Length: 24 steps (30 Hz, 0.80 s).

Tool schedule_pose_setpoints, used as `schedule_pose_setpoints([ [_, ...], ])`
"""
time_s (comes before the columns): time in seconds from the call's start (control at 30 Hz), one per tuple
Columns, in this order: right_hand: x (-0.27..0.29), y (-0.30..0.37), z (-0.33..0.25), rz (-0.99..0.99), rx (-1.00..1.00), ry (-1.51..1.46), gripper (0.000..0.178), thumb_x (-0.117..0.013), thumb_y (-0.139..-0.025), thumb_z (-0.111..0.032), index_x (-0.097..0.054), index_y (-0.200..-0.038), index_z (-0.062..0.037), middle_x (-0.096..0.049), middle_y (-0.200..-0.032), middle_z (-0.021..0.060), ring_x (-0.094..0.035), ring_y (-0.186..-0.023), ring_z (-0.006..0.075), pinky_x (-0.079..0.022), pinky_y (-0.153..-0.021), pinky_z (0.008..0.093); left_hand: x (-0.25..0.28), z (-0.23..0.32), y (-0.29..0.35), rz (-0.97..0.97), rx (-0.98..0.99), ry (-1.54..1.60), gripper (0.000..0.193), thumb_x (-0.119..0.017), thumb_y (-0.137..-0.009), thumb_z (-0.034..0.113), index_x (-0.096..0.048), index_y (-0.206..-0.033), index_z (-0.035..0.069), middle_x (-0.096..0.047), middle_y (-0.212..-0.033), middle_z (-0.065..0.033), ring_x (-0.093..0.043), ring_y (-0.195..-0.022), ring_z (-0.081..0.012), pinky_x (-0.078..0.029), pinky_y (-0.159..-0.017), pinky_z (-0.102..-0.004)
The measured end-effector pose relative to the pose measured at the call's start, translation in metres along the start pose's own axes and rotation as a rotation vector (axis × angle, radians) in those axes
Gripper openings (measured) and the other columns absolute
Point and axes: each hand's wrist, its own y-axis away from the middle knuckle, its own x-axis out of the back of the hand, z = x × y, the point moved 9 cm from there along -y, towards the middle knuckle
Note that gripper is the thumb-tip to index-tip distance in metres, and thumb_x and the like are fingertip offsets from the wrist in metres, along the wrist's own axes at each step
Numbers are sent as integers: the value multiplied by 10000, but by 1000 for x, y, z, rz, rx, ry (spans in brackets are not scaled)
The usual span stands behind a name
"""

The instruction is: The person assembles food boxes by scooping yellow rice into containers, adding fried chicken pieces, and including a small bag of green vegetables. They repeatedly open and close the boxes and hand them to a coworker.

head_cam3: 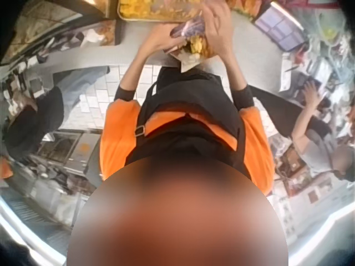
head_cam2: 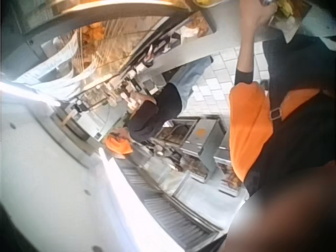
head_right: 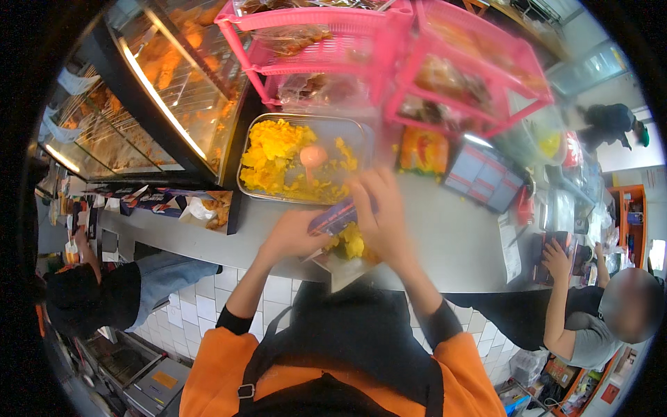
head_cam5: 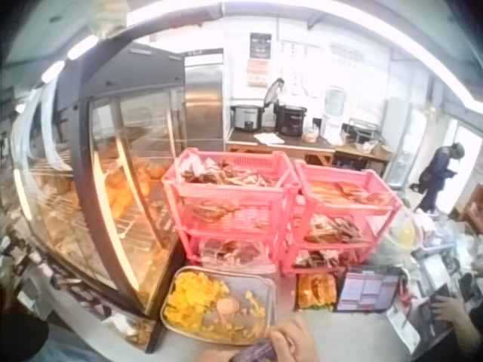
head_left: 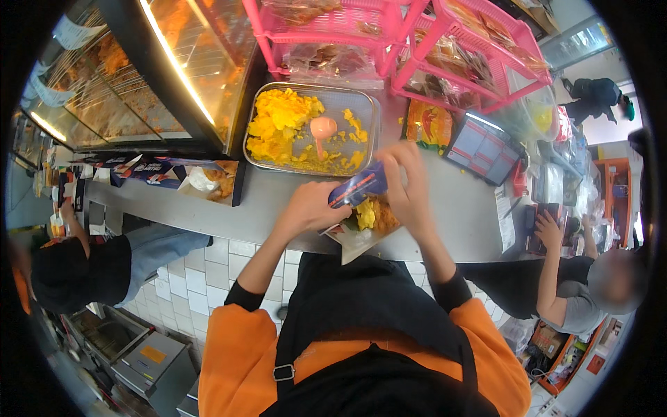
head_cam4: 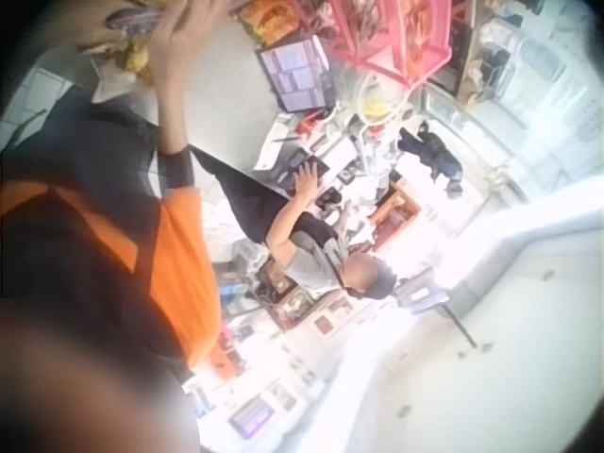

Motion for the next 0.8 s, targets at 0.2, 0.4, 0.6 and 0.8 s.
schedule_pose_setpoints([
  [0.2, -19, 122, 37, -306, -352, -155, 323, -727, -789, -182, -577, -1006, 3, -576, -944, 131, -570, -934, 286, -470, -779, 347, -59, 21, 12, 112, 70, 521, 842, -699, -780, 271, -200, -1416, 32, -477, -1224, -251, -511, -1133, -359, -420, -953, -418],
  [0.4, 48, 180, 63, -432, -201, 321, 555, -771, -690, -178, -578, -1187, -24, -582, -1223, 157, -540, -1132, 342, -446, -944, 421, -45, 108, 11, 335, -390, 185, 1147, -835, -660, 439, -133, -1482, 58, -55, -1540, -272, -74, -1420, -456, -138, -1142, -518],
  [0.6, 56, 225, 72, -872, -281, -15, 635, -748, -647, -108, -571, -1256, -115, -627, -1184, 108, -617, -997, 320, -505, -865, 397, -97, 127, 2, -477, -1073, -333, 571, -858, -553, 290, -585, -997, 56, -458, -1358, -128, -302, -1356, -384, -198, -1103, -613],
  [0.8, 70, 267, 94, -983, -453, -317, 637, -729, -707, -150, -535, -1312, -103, -654, -1124, 135, -654, -897, 267, -511, -790, 333, -111, 119, 5, -403, -978, 30, 463, -857, -574, 198, -577, -917, 63, -599, -869, -72, -576, -812, -279, -466, -849, -373],
])
